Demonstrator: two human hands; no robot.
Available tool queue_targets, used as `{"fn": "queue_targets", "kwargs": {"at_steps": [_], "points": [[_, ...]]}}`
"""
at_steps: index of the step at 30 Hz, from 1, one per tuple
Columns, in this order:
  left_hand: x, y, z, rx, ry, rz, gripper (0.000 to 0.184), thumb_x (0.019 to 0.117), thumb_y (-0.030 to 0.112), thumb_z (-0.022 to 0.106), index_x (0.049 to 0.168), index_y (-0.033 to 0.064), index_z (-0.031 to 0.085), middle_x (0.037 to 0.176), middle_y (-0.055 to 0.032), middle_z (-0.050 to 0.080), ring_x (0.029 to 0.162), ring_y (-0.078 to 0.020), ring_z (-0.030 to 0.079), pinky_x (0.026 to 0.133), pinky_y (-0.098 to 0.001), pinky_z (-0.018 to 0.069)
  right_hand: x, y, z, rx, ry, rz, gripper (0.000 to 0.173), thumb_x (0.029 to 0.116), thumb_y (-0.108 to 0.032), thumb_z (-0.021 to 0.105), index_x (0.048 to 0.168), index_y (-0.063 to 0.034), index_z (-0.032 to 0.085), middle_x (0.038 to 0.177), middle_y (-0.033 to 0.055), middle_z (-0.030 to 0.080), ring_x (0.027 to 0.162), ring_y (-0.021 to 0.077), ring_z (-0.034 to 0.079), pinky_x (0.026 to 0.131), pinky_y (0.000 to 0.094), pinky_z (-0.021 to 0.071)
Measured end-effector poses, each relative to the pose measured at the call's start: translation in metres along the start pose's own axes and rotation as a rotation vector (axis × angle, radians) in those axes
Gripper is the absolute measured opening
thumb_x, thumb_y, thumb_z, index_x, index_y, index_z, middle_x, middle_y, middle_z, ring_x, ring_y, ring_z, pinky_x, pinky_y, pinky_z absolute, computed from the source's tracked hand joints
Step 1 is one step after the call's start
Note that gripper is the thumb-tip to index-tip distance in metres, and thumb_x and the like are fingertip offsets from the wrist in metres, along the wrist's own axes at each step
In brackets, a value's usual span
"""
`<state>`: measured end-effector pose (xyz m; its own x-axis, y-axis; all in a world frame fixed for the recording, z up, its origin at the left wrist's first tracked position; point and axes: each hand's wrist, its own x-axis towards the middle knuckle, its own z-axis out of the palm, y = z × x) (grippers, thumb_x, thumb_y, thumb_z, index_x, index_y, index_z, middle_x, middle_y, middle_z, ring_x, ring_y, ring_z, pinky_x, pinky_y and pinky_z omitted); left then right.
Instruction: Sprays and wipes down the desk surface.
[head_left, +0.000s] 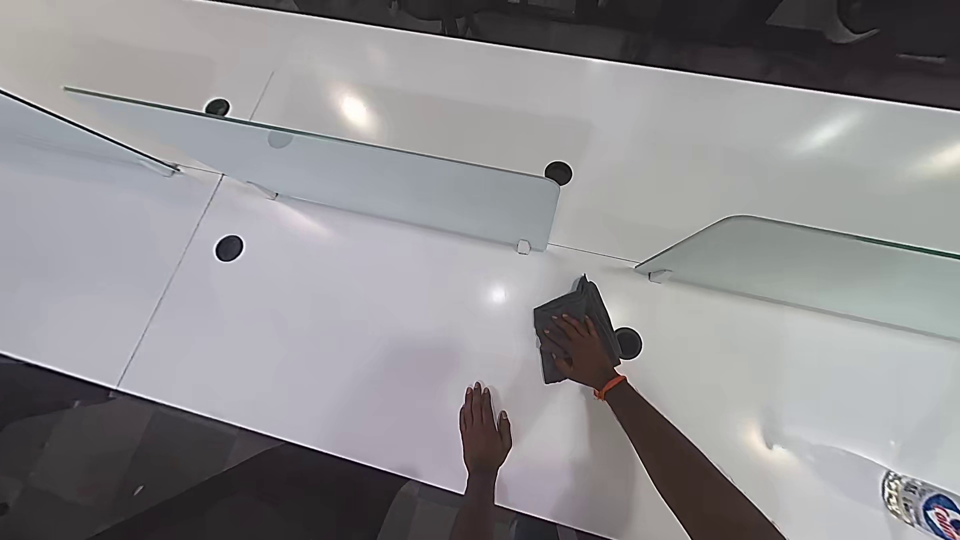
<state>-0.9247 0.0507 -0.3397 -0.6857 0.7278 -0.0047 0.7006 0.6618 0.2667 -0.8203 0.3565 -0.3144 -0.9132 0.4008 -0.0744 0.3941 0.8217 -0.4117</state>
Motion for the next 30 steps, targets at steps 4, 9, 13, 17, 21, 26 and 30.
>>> {"fn": "queue_targets", "kwargs": {"at_steps": [4,9,13,17,21,26,30], "points": [[0.002,0.0,0.0,0.001,0.011,0.004,0.069,0.0972,0.048,0.032,0.146,0.0041,0.053,0.159,-0.0145,0.043,0.151,-0.0327,0.034,0.122,-0.0485,0.0272,-0.001,0.006,-0.003,-0.154,0.131,0.288,0.077,0.0884,-0.067,0.05,0.156,-0.0302,0.044,0.167,0.0079,0.033,0.155,0.03,0.027,0.121,0.0673,0.0145],[0.0,0.0,0.0,0.016,0.014,0.007,0.068,0.0978,0.048,0.033,0.147,0.0048,0.052,0.159,-0.0152,0.044,0.151,-0.0321,0.035,0.122,-0.0477,0.0284,0.045,0.012,-0.008,-0.21,0.254,0.578,0.096,0.0876,-0.072,0.045,0.161,-0.012,0.033,0.167,0.0168,0.028,0.156,0.0337,0.023,0.123,0.0668,0.0118],[0.001,0.0,0.001,0.012,0.007,0.0,0.068,0.0978,0.047,0.034,0.148,0.0047,0.051,0.159,-0.0144,0.044,0.151,-0.0316,0.034,0.122,-0.0482,0.0282,0.089,0.028,-0.017,-0.18,0.347,0.686,0.087,0.0935,-0.06,0.045,0.16,-0.006,0.03,0.168,0.0188,0.024,0.157,0.0346,0.02,0.123,0.0667,0.0118],[0.001,0.002,-0.003,0.005,-0.006,-0.01,0.066,0.0986,0.047,0.035,0.147,0.006,0.052,0.158,-0.0139,0.045,0.15,-0.0318,0.036,0.121,-0.0483,0.0306,0.129,0.047,-0.026,-0.129,0.452,0.855,0.082,0.0953,-0.049,0.047,0.161,-0.0042,0.025,0.169,0.0186,0.022,0.157,0.0339,0.018,0.123,0.0656,0.0112],[0.001,0.003,-0.004,0.005,-0.017,-0.018,0.064,0.0983,0.046,0.037,0.146,0.0066,0.053,0.157,-0.014,0.046,0.149,-0.0313,0.038,0.12,-0.048,0.0314,0.162,0.068,-0.036,-0.07,0.535,0.932,0.071,0.0992,-0.037,0.041,0.162,-0.0098,0.022,0.169,0.0127,0.023,0.157,0.0291,0.019,0.122,0.0659,0.0129],[0.002,0.003,-0.003,-0.005,-0.002,-0.015,0.064,0.0966,0.046,0.04,0.145,0.0058,0.055,0.156,-0.0137,0.048,0.148,-0.031,0.04,0.12,-0.0484,0.0317,0.199,0.099,-0.056,-0.091,0.442,0.649,0.06,0.0982,-0.022,0.043,0.157,-0.0124,0.04,0.164,0.0105,0.038,0.155,0.0321,0.026,0.121,0.0692,0.0124],[0.002,0.002,-0.002,-0.011,0.0,-0.019,0.064,0.0969,0.045,0.041,0.147,0.007,0.053,0.157,-0.0133,0.047,0.149,-0.0304,0.038,0.12,-0.0484,0.0311,0.216,0.106,-0.066,-0.125,0.303,0.545,0.058,0.0975,-0.025,0.042,0.155,-0.024,0.044,0.166,0.0052,0.035,0.157,0.0318,0.021,0.118,0.0735,0.0111]]}}
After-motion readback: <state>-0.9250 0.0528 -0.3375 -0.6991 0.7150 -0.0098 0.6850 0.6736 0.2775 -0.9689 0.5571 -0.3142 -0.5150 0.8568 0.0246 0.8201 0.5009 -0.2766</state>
